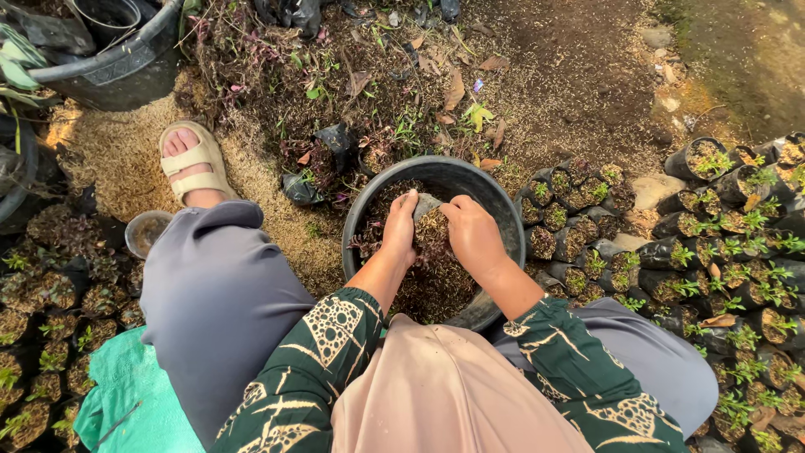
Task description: The person sits on the ground and repeatedly fills small black polybags with soil from a large black basin, then inserts small seedlings into each bag. The person handles the seedlings and soil by hand, pressing the soil around the roots and placing the filled bags aside.
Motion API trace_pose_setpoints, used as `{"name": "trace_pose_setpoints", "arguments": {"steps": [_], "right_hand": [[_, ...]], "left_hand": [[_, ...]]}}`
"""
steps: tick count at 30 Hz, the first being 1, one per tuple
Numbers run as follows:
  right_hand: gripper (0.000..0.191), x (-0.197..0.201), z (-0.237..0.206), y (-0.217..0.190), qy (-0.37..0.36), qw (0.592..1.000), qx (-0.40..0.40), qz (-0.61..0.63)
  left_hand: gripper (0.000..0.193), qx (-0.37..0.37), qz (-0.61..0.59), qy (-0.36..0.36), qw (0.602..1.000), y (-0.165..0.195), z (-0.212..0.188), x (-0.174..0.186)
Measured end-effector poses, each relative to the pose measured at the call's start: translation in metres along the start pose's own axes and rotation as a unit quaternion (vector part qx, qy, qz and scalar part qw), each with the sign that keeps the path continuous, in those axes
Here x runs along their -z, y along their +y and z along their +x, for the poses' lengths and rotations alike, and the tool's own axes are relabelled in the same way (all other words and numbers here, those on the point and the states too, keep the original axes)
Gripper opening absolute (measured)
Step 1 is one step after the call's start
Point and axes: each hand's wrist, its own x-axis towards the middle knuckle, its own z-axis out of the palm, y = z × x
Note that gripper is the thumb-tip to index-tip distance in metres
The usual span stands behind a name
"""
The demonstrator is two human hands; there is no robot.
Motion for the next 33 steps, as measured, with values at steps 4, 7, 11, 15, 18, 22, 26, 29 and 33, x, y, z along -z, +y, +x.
{"name": "trace_pose_setpoints", "arguments": {"steps": [4,7,11,15,18,22,26,29,33], "right_hand": [[0.036,0.008,0.007,0.003,-0.029,0.993,-0.062,0.094],[0.028,0.019,0.023,0.007,-0.079,0.971,-0.192,0.118],[0.028,0.014,0.039,0.003,-0.123,0.976,-0.115,0.136],[0.019,0.017,0.042,0.007,-0.142,0.975,-0.088,0.146],[0.019,0.03,0.039,0.015,-0.171,0.944,-0.155,0.235],[0.022,0.033,0.026,0.009,-0.178,0.963,-0.04,0.2],[0.021,0.027,0.016,0.002,-0.071,0.982,-0.087,0.15],[0.021,0.022,0.014,0.004,-0.071,0.97,-0.154,0.174],[0.037,0.011,0.01,0.006,0.028,0.967,-0.077,0.239]], "left_hand": [[0.06,-0.002,-0.003,0.01,1.0,-0.001,0.003,0.002],[0.058,-0.016,0.014,-0.03,0.999,-0.009,0.009,0.004],[0.059,-0.042,0.147,-0.034,0.988,-0.02,0.019,0.006],[0.058,-0.024,0.127,-0.035,0.991,-0.019,0.02,0.011],[0.059,-0.028,0.03,-0.049,0.998,-0.013,0.013,0.011],[0.06,0.044,0.096,0.024,0.994,0.0,-0.003,0.005],[0.063,0.078,-0.063,-0.023,0.995,0.011,-0.016,0.001],[0.069,0.077,-0.071,-0.037,0.994,0.012,-0.019,-0.002],[0.073,0.079,-0.089,-0.068,0.991,0.007,-0.012,0.0]]}}
